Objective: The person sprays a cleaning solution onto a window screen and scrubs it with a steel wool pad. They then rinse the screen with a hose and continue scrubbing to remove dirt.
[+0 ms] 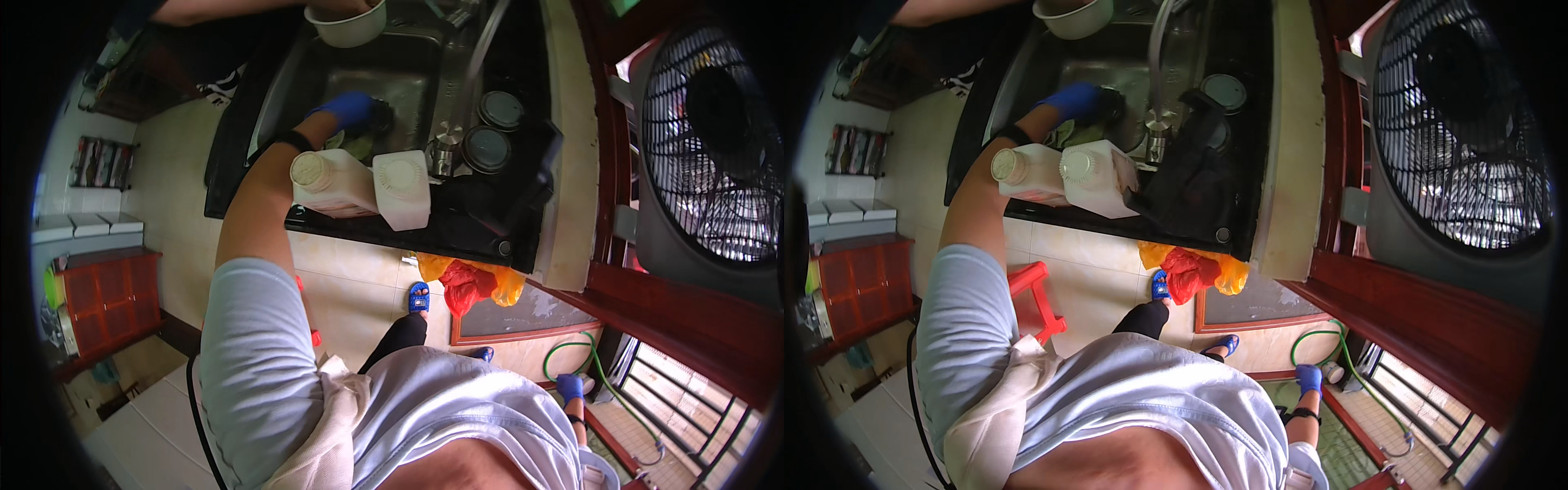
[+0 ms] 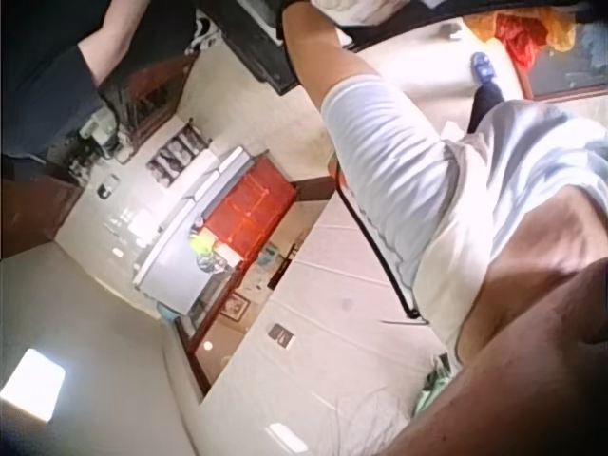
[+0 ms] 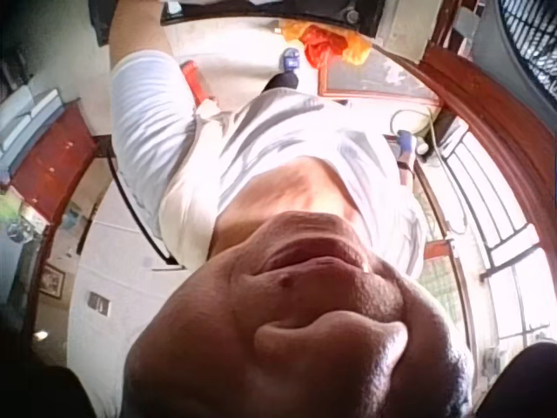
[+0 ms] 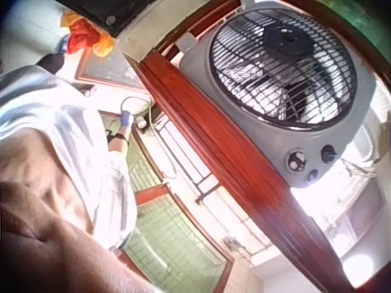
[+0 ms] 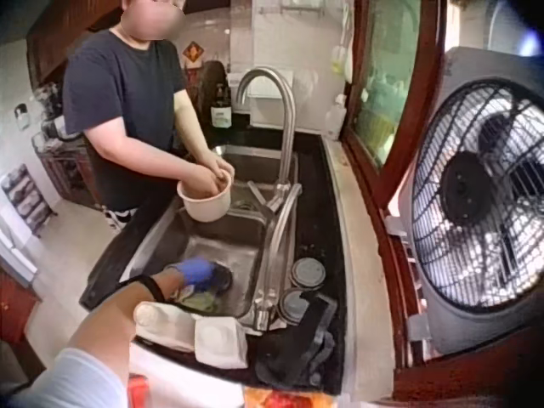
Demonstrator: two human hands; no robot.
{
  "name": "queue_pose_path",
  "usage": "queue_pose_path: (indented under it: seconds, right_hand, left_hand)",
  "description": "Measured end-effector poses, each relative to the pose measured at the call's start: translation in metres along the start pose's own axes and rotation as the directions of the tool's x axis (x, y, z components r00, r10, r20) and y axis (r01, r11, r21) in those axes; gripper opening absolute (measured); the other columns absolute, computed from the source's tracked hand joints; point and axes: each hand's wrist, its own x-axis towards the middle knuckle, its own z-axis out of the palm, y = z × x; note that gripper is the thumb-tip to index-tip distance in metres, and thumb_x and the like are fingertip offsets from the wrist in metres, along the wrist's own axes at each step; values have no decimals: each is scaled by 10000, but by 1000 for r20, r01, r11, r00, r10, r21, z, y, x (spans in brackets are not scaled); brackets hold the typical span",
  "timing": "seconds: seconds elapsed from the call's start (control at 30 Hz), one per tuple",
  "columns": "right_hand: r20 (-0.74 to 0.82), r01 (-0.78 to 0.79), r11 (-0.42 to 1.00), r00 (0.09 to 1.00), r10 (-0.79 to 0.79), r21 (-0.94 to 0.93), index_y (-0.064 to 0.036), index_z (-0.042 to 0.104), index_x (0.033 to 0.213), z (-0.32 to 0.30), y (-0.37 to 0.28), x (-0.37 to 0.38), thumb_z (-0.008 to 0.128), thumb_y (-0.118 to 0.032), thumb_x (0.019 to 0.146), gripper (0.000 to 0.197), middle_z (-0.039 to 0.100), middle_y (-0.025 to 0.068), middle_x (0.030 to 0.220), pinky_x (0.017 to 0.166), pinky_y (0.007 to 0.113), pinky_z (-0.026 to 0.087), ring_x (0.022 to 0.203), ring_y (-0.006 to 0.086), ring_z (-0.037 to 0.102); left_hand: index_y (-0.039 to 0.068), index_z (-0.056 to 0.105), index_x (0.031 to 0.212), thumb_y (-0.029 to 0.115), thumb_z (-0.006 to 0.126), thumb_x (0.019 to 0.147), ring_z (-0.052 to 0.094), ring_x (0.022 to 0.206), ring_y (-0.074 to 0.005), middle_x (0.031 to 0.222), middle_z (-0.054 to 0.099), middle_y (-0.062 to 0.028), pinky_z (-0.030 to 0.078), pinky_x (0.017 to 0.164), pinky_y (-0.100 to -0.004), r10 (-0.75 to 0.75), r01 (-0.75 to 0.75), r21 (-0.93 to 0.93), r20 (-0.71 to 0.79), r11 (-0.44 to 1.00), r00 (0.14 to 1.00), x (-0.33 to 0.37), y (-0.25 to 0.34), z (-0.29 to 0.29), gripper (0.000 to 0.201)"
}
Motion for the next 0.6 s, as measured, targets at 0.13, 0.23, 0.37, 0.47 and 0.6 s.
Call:
queue_pose_path:
  seconds: [0.13, 0.23, 0.37, 0.47, 0.6]
  right_hand:
    - [-130, -23, 989, 991, 42, 145, -38, 674, 882, -19, 8, 1, 637, -197, 791, 186, 652, 67, 772, 544, 311, 495, 630, 174, 622]
    - [89, -361, 568, 889, 448, 740, -18, 676, 907, -36, -34, 28, 641, -209, 798, 222, 667, 87, 786, 542, 310, 498, 649, 177, 640]
    - [-32, -263, 724, 930, 366, 638, -1, 680, 928, -55, -64, 33, 647, -209, 790, 252, 683, 105, 792, 536, 299, 507, 632, 179, 649]
    - [-97, -197, 724, 934, 343, 661, 4, 691, 921, -58, -73, 36, 651, -204, 777, 255, 688, 112, 779, 567, 309, 523, 642, 183, 659]
    - [-225, -98, 913, 954, 200, 397, -10, 685, 952, -56, -35, 46, 641, -205, 811, 245, 682, 89, 803, 540, 313, 512, 644, 178, 644]
  left_hand:
    - [58, 688, 954, 319, 673, 769, 666, 776, -303, 896, 679, -168, 518, 718, -369, -63, 2, -210, -287, 978, 956, -44, 16, -33, 320]
    - [13, 687, 922, 159, 673, 779, 635, 714, -176, 838, 676, -106, 503, 710, -285, -254, -183, -728, -445, 661, 859, -79, -32, -44, 206]
    - [-21, 677, 950, 91, 647, 793, 618, 809, -156, 919, 663, -102, 485, 742, -256, -446, -394, -893, -450, 218, 774, -115, -48, -62, 195]
    - [-30, 666, 1003, 18, 579, 821, 614, 892, -180, 1019, 639, -118, 487, 811, -273, -289, -514, -627, -754, 586, 590, -147, -51, -80, 207]
    - [16, 656, 1096, -90, 511, 800, 598, 1014, -236, 1161, 600, -149, 484, 899, -308, -444, -541, -669, -743, 509, 500, -198, -76, -90, 346]
